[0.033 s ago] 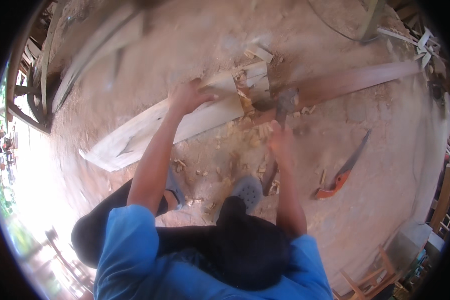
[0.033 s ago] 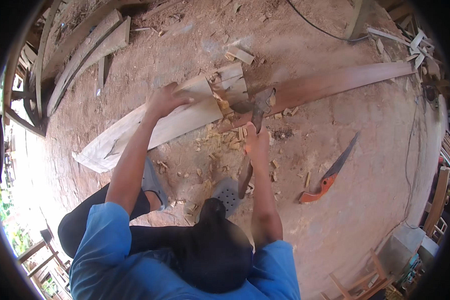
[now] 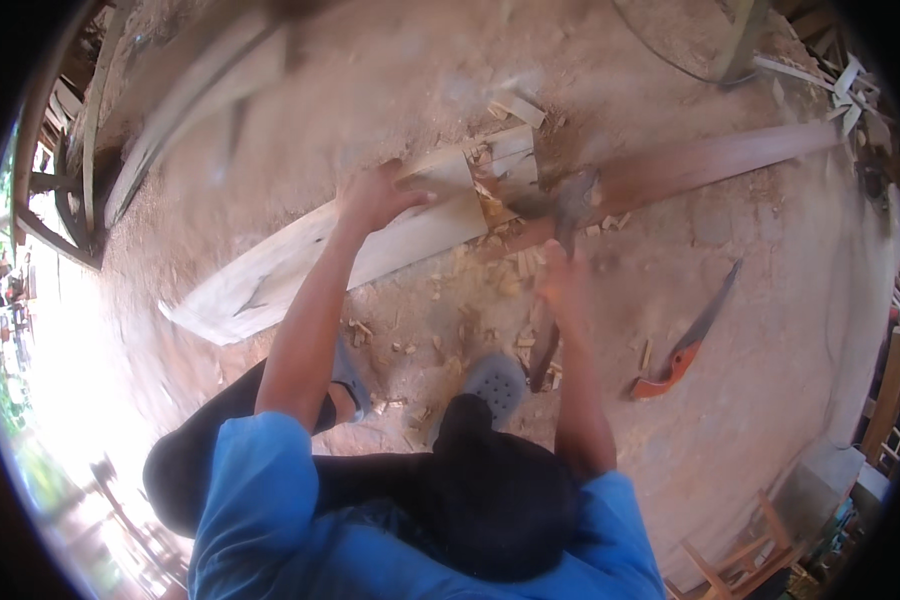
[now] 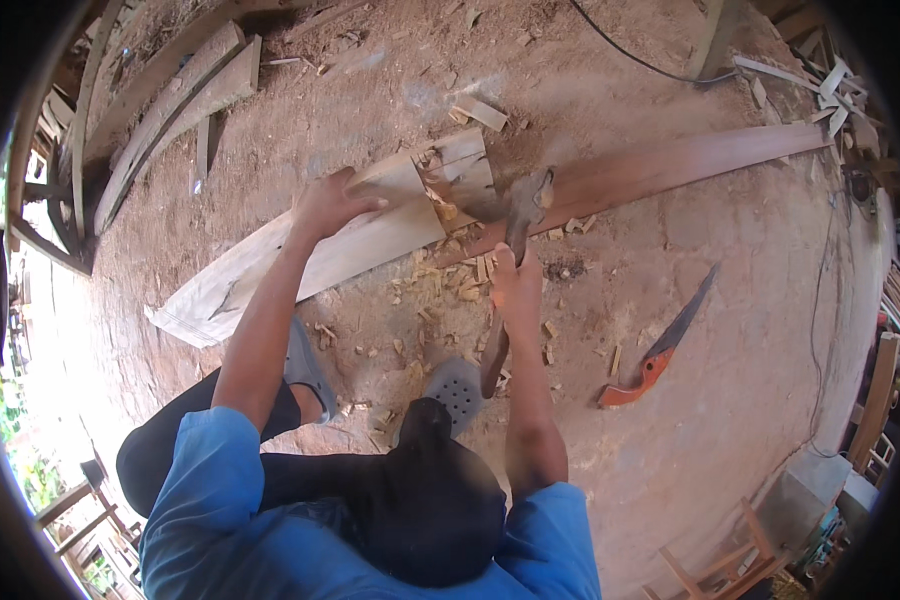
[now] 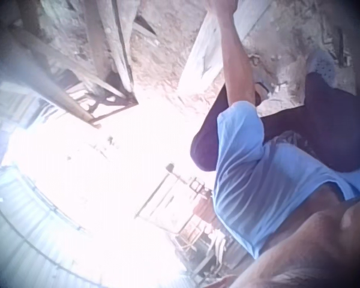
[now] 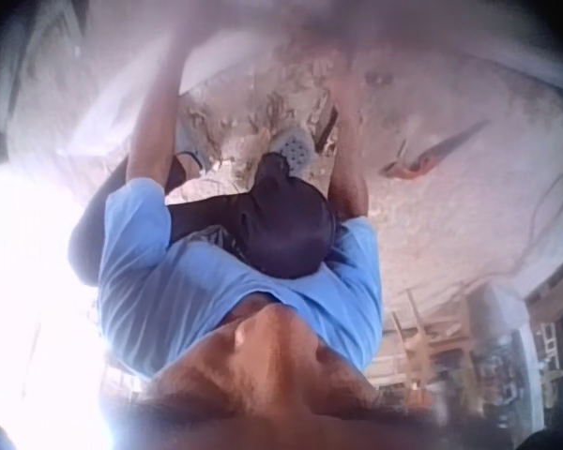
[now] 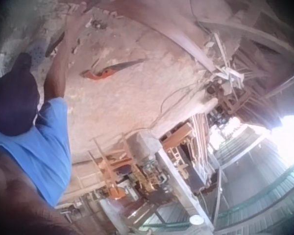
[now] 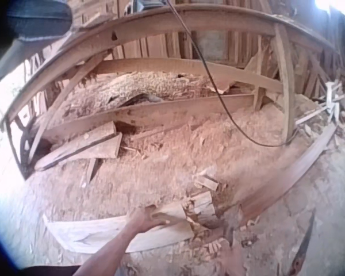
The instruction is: The person uses a machete to split and shape a piece of wood on the ground. They repeatedly strike the wood to break it into smaller pieces and then use the machete to carve and refine the edges.
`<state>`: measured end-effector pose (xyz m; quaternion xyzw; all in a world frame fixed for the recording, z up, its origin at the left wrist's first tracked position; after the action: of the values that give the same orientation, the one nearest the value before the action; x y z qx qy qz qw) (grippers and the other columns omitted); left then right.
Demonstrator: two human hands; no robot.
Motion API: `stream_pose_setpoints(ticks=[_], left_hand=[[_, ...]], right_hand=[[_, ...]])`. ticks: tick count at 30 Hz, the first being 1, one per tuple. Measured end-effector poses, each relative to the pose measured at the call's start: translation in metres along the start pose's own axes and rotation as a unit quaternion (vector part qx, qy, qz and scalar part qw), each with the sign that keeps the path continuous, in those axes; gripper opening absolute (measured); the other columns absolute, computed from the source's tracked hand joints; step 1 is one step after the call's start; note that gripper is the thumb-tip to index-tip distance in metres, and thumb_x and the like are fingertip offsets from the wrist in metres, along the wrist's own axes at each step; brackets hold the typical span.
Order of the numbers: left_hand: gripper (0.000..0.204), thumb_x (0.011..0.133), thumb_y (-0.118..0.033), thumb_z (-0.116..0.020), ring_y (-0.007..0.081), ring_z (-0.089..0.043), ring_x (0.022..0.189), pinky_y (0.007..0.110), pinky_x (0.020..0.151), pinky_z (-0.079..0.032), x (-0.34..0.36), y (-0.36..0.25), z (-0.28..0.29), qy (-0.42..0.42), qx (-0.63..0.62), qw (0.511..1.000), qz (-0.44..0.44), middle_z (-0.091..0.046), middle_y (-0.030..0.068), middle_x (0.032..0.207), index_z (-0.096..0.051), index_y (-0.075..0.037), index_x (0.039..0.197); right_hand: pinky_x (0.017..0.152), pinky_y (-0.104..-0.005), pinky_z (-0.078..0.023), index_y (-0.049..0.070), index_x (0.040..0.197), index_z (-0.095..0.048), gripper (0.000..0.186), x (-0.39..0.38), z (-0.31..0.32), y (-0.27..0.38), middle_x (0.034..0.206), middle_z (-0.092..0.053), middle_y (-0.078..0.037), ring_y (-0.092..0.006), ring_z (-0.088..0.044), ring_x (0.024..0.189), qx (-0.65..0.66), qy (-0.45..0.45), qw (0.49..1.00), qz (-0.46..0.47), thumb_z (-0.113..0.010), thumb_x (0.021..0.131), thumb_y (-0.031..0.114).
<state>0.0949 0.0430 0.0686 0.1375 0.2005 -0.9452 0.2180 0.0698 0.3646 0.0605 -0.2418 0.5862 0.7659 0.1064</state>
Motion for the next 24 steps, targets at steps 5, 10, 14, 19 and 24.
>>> stream_pose_setpoints(ticks=[5,10,14,19,24], left_hand=[[0.09,0.07,-0.072,-0.077,0.0417,-0.069,0.107,0.05,0.092,-0.054,-0.002,0.002,-0.003,-0.017,-0.023,1.0,0.004,-0.073,0.0235,0.112,-0.064,-0.005,0.128],[0.091,0.071,-0.072,-0.077,0.0407,-0.068,0.111,0.049,0.094,-0.053,0.003,0.003,-0.001,-0.021,-0.04,0.999,-0.006,-0.072,0.0231,0.117,-0.064,-0.005,0.131],[0.093,0.071,-0.073,-0.076,0.0405,-0.068,0.112,0.049,0.094,-0.053,0.007,0.002,0.003,-0.006,-0.011,1.0,-0.003,-0.071,0.0228,0.118,-0.063,-0.005,0.133],[0.087,0.073,-0.073,-0.073,0.0316,-0.068,0.115,0.048,0.099,-0.053,0.003,0.004,-0.002,0.0,0.011,0.999,0.031,-0.073,0.0132,0.12,-0.062,-0.018,0.139],[0.089,0.071,-0.074,-0.076,0.0414,-0.069,0.108,0.051,0.094,-0.052,0.005,0.002,0.001,-0.021,-0.026,0.999,-0.004,-0.073,0.0223,0.109,-0.064,-0.006,0.127]], right_hand=[[0.051,-0.0316,-0.046,-0.002,0.134,-0.053,0.043,-0.022,0.021,0.092,0.071,-0.054,-0.003,-0.0131,-0.056,0.056,-0.014,-0.037,0.99,0.137,-0.059,0.103,0.027],[0.067,-0.0438,-0.053,-0.002,0.137,-0.052,0.045,-0.02,-0.014,0.107,0.085,-0.068,-0.016,-0.0287,-0.069,0.076,-0.229,-0.109,0.95,0.183,-0.056,0.103,0.028],[0.075,-0.0474,-0.054,-0.003,0.139,-0.05,0.048,-0.011,-0.046,0.09,0.098,-0.071,-0.024,-0.0365,-0.071,0.084,-0.286,-0.017,0.939,0.191,-0.055,0.103,0.029],[0.079,-0.0465,-0.054,-0.006,0.142,-0.047,0.056,-0.018,-0.011,0.099,0.103,-0.07,-0.024,-0.035,-0.071,0.086,-0.149,-0.075,0.973,0.161,-0.058,0.103,0.033],[0.081,-0.0472,-0.053,-0.008,0.141,-0.045,0.054,-0.027,-0.012,0.11,0.105,-0.069,-0.026,-0.0335,-0.07,0.091,-0.114,-0.118,0.963,0.215,-0.059,0.103,0.028]])
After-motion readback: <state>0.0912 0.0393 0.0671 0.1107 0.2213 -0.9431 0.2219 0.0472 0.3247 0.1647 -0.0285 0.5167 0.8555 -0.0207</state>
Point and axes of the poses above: each hand's wrist, its own x-axis towards the middle knuckle, its own z-axis out of the back of the hand, y = z × x, the point moved 3 cm from there along x, towards the middle knuckle
